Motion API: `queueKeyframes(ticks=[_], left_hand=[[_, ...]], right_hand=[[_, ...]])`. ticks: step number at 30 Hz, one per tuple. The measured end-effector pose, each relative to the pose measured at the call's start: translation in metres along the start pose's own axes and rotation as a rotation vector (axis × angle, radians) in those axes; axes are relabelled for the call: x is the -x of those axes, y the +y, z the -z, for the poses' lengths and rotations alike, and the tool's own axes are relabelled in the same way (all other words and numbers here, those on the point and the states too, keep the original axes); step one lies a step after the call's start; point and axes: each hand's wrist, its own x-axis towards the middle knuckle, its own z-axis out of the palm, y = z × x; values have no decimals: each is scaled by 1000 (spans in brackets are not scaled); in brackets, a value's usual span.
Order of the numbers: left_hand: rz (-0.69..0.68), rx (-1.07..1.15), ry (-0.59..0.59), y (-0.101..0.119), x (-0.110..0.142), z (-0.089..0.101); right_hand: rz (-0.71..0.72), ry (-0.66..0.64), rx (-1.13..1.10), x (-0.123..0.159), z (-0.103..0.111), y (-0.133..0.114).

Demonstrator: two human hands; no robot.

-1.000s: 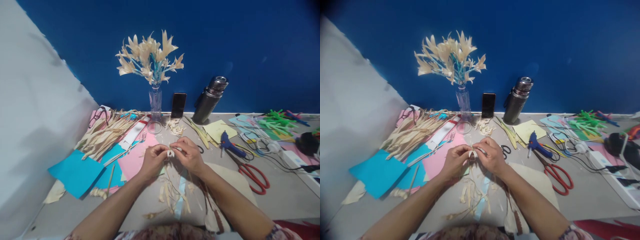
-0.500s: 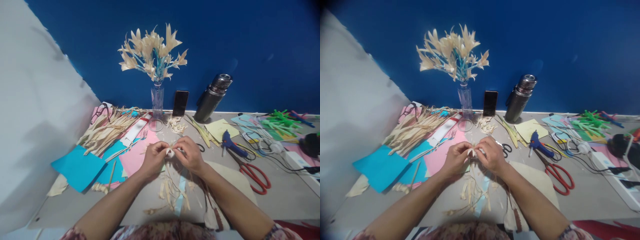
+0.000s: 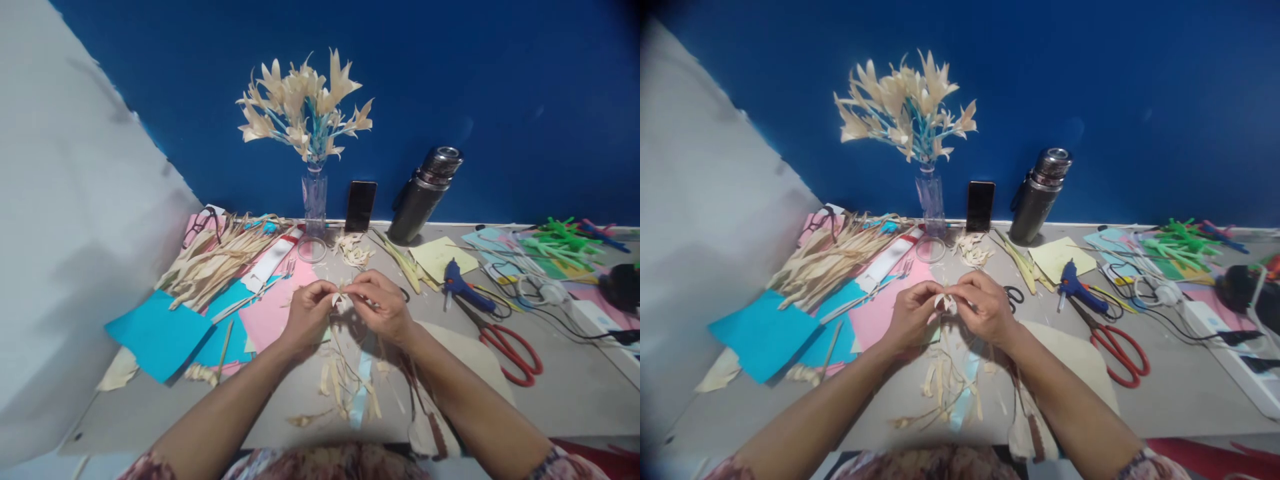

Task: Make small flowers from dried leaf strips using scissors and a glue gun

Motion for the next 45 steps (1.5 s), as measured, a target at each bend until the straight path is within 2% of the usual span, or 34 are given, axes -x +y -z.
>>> queueKeyframes(ticks=[8,17,28,34,45], left_hand=[[21,15,-40,0,0,1],[23,4,-13,0,0,-1],[91,135,-82,-1,-2,-1],[191,263,-185,-10,-2,1],[174,292,-235,-13,-3,1]], right_hand=[[130,-69,235,-4,7,0],[129,-209,401,-4,9,3],[133,-165,375,-6,14,-2],[136,-170,426,-4,10,0],[189,-166,470,-5,9,1]])
